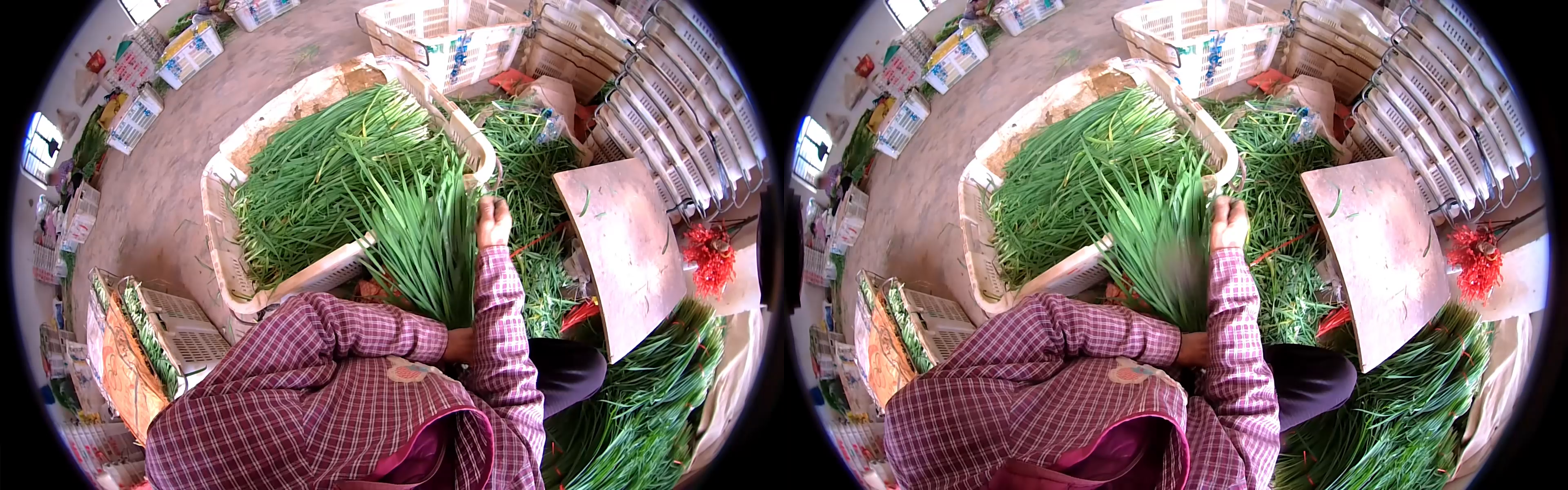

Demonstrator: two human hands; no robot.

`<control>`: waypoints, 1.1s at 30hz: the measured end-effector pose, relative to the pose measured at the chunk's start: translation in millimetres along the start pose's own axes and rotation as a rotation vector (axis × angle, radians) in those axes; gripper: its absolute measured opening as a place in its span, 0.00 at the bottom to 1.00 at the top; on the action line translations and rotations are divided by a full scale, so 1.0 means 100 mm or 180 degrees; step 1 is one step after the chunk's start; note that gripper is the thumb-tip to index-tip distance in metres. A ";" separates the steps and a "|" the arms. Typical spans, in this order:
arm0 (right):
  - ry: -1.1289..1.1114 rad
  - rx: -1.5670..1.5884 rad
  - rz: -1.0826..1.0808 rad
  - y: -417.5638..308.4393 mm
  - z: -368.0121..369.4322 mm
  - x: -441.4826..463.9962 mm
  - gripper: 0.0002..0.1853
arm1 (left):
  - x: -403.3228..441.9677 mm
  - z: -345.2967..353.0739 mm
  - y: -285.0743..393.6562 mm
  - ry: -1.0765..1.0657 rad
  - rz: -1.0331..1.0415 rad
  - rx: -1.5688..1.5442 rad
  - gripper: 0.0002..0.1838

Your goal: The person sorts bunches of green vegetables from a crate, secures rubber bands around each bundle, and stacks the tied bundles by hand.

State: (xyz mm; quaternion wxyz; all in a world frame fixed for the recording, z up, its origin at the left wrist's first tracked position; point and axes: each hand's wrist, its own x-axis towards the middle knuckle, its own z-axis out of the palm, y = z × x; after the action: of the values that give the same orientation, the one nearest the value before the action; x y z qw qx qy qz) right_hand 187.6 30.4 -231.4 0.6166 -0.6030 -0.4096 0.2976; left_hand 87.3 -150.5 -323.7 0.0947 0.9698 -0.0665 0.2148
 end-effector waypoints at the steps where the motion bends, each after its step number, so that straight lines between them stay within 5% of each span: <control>1: 0.0011 0.0240 0.0135 -0.25 -0.02 0.04 0.13 | 0.02 0.04 0.02 -0.0118 -0.0065 -0.0420 0.27; 3: 0.0094 0.0545 0.0167 -0.65 -0.04 0.17 0.10 | -0.17 0.68 -0.02 -0.0325 0.0026 -0.0515 0.22; 5: 0.0125 -0.0059 -0.0306 -0.60 -0.07 0.40 0.07 | 0.17 -0.40 -0.02 -0.2051 0.0197 -0.0402 0.05; 6: 0.0095 -0.0522 -0.0709 -0.52 -0.06 0.50 0.08 | 0.12 -0.44 0.02 -0.1095 0.0329 0.0300 0.09; 8: -0.0168 -0.1926 -0.0851 -0.79 -0.14 0.44 0.13 | 0.04 -0.18 0.05 -0.0560 0.0115 0.0250 0.09; 12: -0.0536 -0.1799 -0.0908 -0.91 0.07 0.42 0.09 | -0.02 0.05 0.08 -0.1315 0.0001 0.0191 0.07; 14: -0.0858 -0.2204 -0.0554 -1.01 0.17 0.41 0.12 | -0.33 0.60 0.04 -0.0296 0.0224 -0.0069 0.12; 15: -0.0890 -0.2475 -0.0614 -0.97 0.23 0.43 0.14 | -0.30 0.58 0.08 -0.0548 -0.0027 -0.0385 0.22; 18: -0.0740 -0.2794 -0.0714 -0.88 0.36 0.44 0.14 | -0.20 0.39 0.08 -0.0465 -0.0115 -0.0721 0.28; 21: -0.0999 -0.2561 -0.0679 -0.87 0.43 0.48 0.12 | -0.10 0.24 0.08 0.0379 -0.0082 -0.0040 0.14; 23: -0.0862 -0.2439 -0.1028 -0.74 0.50 0.50 0.11 | 0.17 -0.33 0.04 -0.2303 -0.0463 -0.1057 0.30; 26: -0.0220 -0.2158 -0.1879 -0.71 0.51 0.54 0.09 | 0.06 -0.31 0.01 -0.1661 -0.0209 -0.0958 0.31; 27: -0.0017 -0.2202 -0.1943 -0.76 0.46 0.56 0.08 | 0.08 -0.29 0.02 -0.0641 -0.0091 -0.0466 0.18; 29: 0.0321 -0.1900 -0.2303 -0.89 0.25 0.67 0.07 | 0.05 -0.29 0.02 0.0019 0.0111 -0.0059 0.06; 33: 0.0483 -0.1896 -0.1466 -1.37 -0.31 0.83 0.15 | 0.21 -0.55 0.06 -0.0402 0.0042 0.0336 0.08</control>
State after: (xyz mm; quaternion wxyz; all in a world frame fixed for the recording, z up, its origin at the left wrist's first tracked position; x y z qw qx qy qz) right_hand 237.6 73.1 -81.7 0.4937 -0.6681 -0.5560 -0.0263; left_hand 83.2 -146.8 -265.1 0.0377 0.9846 -0.0673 0.1570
